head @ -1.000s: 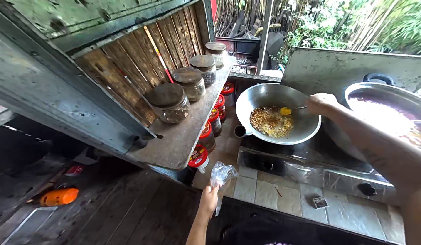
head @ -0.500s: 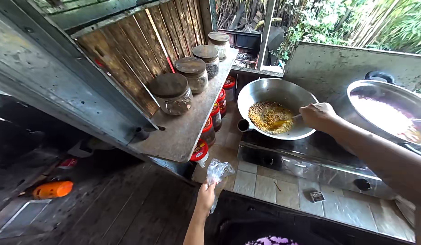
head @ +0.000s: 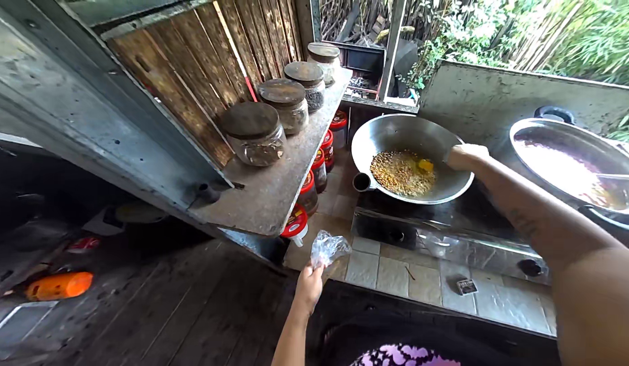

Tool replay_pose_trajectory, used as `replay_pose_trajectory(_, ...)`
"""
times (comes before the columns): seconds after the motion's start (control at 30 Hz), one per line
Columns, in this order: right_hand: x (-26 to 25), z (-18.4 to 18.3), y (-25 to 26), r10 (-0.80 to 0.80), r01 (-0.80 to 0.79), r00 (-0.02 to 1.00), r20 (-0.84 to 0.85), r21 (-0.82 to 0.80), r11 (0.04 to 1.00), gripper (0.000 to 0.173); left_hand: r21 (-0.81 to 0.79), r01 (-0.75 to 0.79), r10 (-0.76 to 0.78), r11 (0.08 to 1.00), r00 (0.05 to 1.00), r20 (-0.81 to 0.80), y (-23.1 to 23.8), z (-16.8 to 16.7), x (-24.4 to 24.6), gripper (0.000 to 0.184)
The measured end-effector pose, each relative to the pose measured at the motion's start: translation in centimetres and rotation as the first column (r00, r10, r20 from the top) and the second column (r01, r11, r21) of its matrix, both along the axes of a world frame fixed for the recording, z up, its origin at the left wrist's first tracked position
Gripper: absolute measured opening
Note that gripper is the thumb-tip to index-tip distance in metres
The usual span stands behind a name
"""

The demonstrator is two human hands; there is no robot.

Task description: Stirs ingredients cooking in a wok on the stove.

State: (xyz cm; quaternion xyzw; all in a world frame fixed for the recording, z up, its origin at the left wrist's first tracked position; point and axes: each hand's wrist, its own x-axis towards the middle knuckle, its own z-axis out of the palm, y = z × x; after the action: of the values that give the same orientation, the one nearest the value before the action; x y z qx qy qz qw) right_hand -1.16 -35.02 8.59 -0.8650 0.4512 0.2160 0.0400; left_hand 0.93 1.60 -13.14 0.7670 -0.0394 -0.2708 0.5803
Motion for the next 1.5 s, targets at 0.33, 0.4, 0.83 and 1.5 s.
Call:
replay_pose_trajectory(0.33, 3.8, -11.6, -3.2, 0.18, -0.208, 0.966, 0.188, 0.141, 0.968, 0.035, -0.026, -0.028, 0.028, 0.999, 1.0, -0.002, 0.2, 0.2, 0.2, 0.032)
replay_pose_trajectory(0.4, 3.7, -6.0, -0.6, 0.098, -0.115, 0.991, 0.095, 0.204, 0.972, 0.039, -0.015, -0.02, 0.019, 1.0, 1.0, -0.007, 0.2, 0.5, 0.3, 0.032)
replay_pose_trajectory(0.83, -8.0, -4.1, 0.1, 0.226, -0.205, 0.972, 0.072, -0.227, 0.952, 0.032, -0.034, -0.045, 0.046, 0.998, 0.998, 0.035, 0.6, -0.4, 0.0, 0.034)
replay_pose_trajectory(1.5, -12.7, -9.1, -1.1, 0.205, -0.129, 0.957, 0.205, -0.332, 0.934, 0.019, -0.035, 0.004, -0.002, 0.999, 0.998, 0.055, 0.3, 0.4, 0.0, 0.035)
